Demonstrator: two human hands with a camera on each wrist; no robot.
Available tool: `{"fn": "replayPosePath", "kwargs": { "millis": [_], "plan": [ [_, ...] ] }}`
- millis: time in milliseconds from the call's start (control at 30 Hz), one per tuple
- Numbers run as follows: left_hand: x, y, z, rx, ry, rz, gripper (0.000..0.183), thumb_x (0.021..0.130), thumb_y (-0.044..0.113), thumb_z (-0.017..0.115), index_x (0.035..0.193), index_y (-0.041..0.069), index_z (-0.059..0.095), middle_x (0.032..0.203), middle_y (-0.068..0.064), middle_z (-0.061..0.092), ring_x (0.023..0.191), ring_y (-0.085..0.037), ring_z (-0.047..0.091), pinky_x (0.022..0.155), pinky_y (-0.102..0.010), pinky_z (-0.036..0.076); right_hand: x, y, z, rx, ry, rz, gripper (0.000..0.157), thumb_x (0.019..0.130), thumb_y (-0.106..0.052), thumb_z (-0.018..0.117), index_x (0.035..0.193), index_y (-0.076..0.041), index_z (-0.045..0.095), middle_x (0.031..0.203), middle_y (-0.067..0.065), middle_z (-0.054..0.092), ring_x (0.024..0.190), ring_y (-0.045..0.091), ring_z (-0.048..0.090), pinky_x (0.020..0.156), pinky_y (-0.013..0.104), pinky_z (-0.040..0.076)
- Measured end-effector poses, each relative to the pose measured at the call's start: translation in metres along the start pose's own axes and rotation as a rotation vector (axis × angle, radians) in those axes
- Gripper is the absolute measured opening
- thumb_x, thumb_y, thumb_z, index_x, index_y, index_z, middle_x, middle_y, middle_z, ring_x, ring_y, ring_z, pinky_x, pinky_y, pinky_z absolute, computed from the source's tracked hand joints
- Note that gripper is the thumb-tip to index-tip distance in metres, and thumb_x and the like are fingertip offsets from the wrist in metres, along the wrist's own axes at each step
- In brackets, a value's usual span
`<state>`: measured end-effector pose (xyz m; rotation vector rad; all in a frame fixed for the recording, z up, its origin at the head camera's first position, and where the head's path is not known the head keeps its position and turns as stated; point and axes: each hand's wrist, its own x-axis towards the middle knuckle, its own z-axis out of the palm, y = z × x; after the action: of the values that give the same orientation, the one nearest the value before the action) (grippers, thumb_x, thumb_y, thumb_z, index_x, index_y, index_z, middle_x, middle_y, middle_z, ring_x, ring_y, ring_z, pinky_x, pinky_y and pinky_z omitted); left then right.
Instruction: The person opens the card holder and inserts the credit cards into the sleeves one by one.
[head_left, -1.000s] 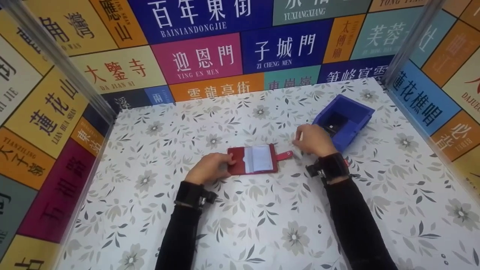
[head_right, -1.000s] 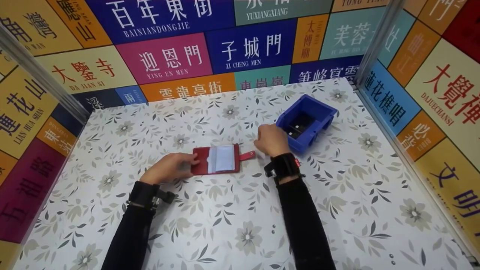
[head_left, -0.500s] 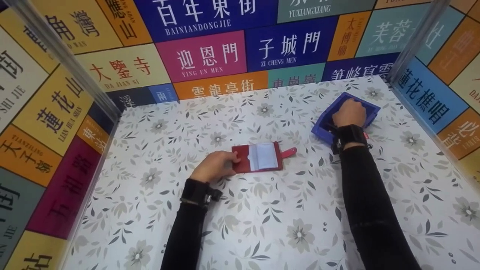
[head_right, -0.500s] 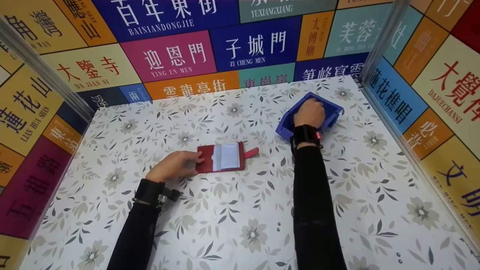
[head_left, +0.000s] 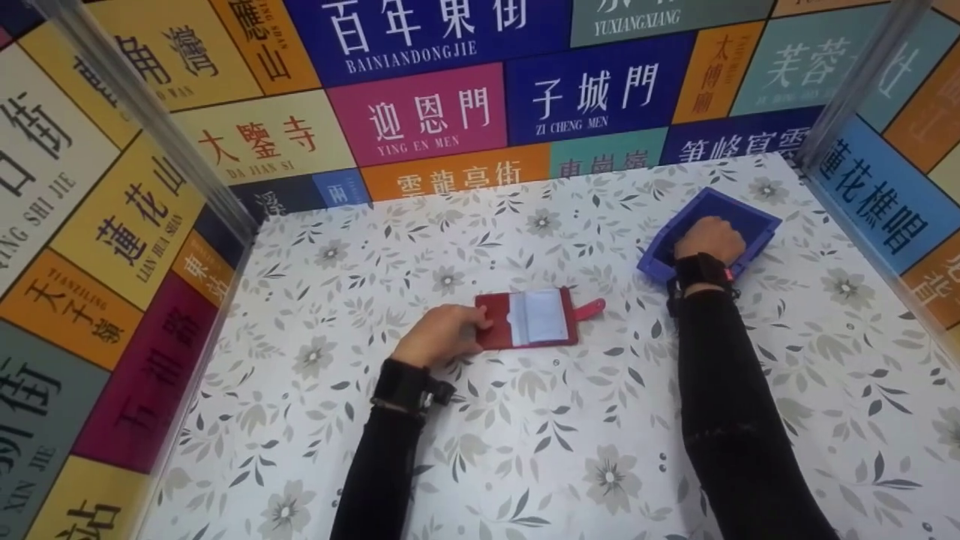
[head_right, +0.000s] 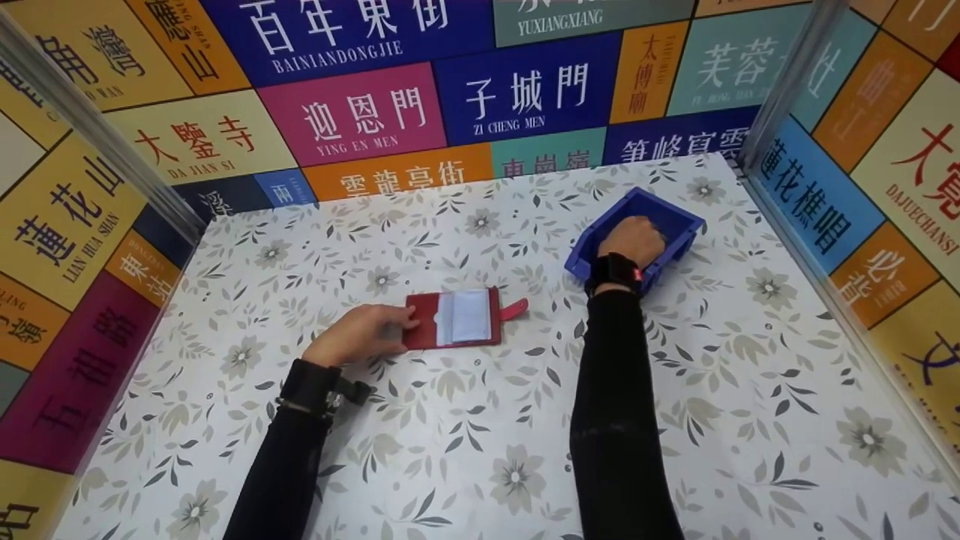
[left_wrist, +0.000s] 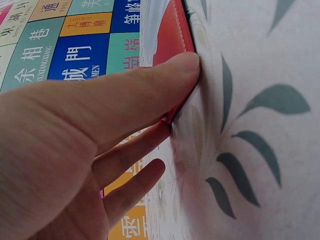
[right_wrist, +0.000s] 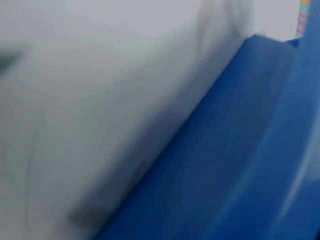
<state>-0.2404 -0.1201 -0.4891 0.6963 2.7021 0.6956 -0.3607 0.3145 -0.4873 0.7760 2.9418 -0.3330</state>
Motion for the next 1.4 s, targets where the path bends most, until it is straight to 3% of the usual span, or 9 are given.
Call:
{"fn": "replayPosePath", "kwargs": {
  "millis": [367, 600, 733, 967, 1100, 1233, 1333, 1400],
  "plan": [
    [0.001, 0.001, 0.0, 0.009, -0.004, -0.009, 0.044, 0.083, 0.01, 0.086, 0.125, 0.013, 0.074, 0.149, -0.004, 0.059, 0.139, -0.027, 0.056, 0.118, -0.042, 0.041, -0.007, -0.011, -0.005, 0.165, 0.079, 0.094, 0.071, 0.096, -0.015, 0.055, 0.157, 0.009, 0.026, 0.147, 0.039, 0.044, 0.124, 0.051, 0.059, 0.101, 0.058, 0.052],
    [0.002, 0.002, 0.002, 0.018, 0.001, -0.002, 0.043, 0.082, 0.01, 0.086, 0.124, 0.013, 0.075, 0.149, -0.004, 0.059, 0.138, -0.028, 0.056, 0.118, -0.041, 0.042, -0.001, -0.01, 0.007, 0.263, 0.101, 0.077, 0.066, 0.097, -0.008, 0.049, 0.153, 0.014, 0.024, 0.135, 0.037, 0.059, 0.124, 0.051, 0.06, 0.102, 0.058, 0.051],
    [0.002, 0.002, 0.003, 0.021, 0.002, 0.003, 0.042, 0.081, 0.008, 0.086, 0.121, 0.01, 0.075, 0.148, -0.004, 0.06, 0.136, -0.028, 0.058, 0.116, -0.04, 0.044, 0.0, -0.009, 0.013, 0.324, 0.112, 0.063, 0.063, 0.1, -0.008, 0.044, 0.154, 0.015, 0.022, 0.133, 0.039, 0.06, 0.123, 0.052, 0.061, 0.102, 0.058, 0.051],
    [0.003, 0.001, 0.001, 0.032, 0.005, 0.012, 0.041, 0.082, 0.009, 0.086, 0.122, 0.011, 0.075, 0.148, -0.003, 0.06, 0.136, -0.027, 0.058, 0.115, -0.04, 0.044, -0.002, -0.004, -0.003, 0.489, 0.089, 0.077, 0.073, 0.103, -0.013, 0.047, 0.161, 0.009, 0.009, 0.145, 0.037, 0.052, 0.131, 0.052, 0.055, 0.108, 0.06, 0.047],
    [0.003, 0.0, 0.001, 0.021, 0.007, 0.009, 0.042, 0.081, 0.008, 0.086, 0.122, 0.011, 0.076, 0.147, -0.003, 0.061, 0.136, -0.027, 0.058, 0.115, -0.04, 0.045, -0.01, 0.001, -0.022, 0.545, 0.158, 0.018, 0.07, 0.103, -0.013, 0.046, 0.16, 0.008, 0.012, 0.142, 0.037, 0.055, 0.127, 0.054, 0.056, 0.107, 0.061, 0.046],
    [0.002, -0.002, 0.003, 0.01, 0.016, 0.009, 0.042, 0.081, 0.008, 0.086, 0.122, 0.011, 0.076, 0.146, -0.003, 0.062, 0.133, -0.028, 0.06, 0.114, -0.041, 0.046, -0.021, 0.012, -0.033, 0.693, 0.226, -0.096, 0.052, 0.108, -0.016, 0.036, 0.153, 0.008, 0.025, 0.143, 0.035, 0.054, 0.13, 0.048, 0.055, 0.11, 0.054, 0.043],
    [0.002, -0.002, 0.003, 0.014, 0.011, 0.009, 0.042, 0.082, 0.008, 0.086, 0.123, 0.011, 0.076, 0.146, -0.003, 0.061, 0.134, -0.028, 0.06, 0.114, -0.041, 0.046, -0.031, 0.021, -0.034, 0.877, 0.216, -0.199, 0.039, 0.111, -0.022, 0.036, 0.142, 0.001, 0.034, 0.123, 0.024, 0.06, 0.104, 0.03, 0.068, 0.092, 0.038, 0.055],
    [0.003, -0.001, 0.003, 0.02, -0.001, 0.006, 0.043, 0.083, 0.009, 0.086, 0.124, 0.011, 0.075, 0.147, -0.002, 0.06, 0.136, -0.027, 0.059, 0.114, -0.041, 0.045, -0.039, 0.025, -0.035, 1.023, 0.195, -0.262, 0.032, 0.111, -0.024, 0.04, 0.137, -0.005, 0.037, 0.107, 0.011, 0.06, 0.079, 0.017, 0.066, 0.073, 0.027, 0.057]
  ]
}}
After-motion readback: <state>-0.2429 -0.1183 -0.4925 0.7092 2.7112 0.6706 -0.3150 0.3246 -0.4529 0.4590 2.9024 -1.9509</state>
